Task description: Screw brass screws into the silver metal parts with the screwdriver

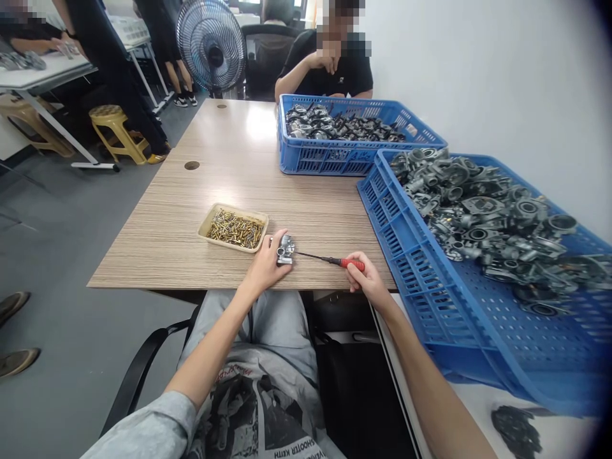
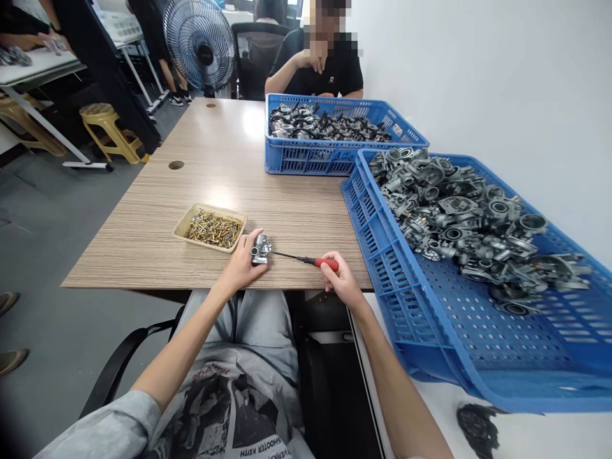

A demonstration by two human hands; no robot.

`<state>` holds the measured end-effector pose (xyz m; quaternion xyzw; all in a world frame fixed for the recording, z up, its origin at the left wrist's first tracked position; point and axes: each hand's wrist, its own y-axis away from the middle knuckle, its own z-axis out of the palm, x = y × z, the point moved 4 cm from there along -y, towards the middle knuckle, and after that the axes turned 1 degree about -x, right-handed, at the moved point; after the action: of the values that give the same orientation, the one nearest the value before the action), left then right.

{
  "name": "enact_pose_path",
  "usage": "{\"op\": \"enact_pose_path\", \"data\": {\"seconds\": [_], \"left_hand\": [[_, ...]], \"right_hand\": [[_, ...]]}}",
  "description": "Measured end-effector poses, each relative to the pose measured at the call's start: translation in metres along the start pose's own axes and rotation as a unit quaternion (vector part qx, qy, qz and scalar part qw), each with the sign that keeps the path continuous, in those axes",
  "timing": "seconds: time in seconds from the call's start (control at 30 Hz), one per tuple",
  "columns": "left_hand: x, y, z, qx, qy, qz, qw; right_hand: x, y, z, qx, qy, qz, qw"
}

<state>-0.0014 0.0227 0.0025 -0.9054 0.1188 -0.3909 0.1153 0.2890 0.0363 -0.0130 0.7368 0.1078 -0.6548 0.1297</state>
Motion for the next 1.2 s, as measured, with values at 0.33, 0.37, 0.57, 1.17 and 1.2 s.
{"op": "enact_pose_path", "data": {"seconds": [0.33, 0.37, 0.57, 1.17, 1.2], "left_hand": [[0.0007, -0.0002, -0.0002, 0.006, 0.005, 0.012, 1.000], [0.0010, 0.0000, -0.0004, 0.005, 0.006, 0.011, 1.000], [0.0018, 0.0003, -0.0017, -0.001, 0.008, 0.008, 1.000], [-0.0011, 0.0000, -0.0001, 0.004, 0.018, 0.008, 1.000], [-0.0012, -0.0001, 0.0000, 0.004, 0.017, 0.010, 1.000]], "right_hand": [[0.0000, -0.0023, 0.0006, 0.003, 0.022, 0.009, 1.000], [-0.0006, -0.0016, 0.0005, -0.002, 0.016, 0.010, 1.000], [-0.0006, 0.0001, -0.0008, -0.006, 0.002, 0.018, 1.000], [0.0008, -0.0019, -0.0005, -0.011, 0.015, 0.017, 1.000], [0.0004, -0.0013, -0.0007, -0.013, 0.008, 0.016, 1.000]]}}
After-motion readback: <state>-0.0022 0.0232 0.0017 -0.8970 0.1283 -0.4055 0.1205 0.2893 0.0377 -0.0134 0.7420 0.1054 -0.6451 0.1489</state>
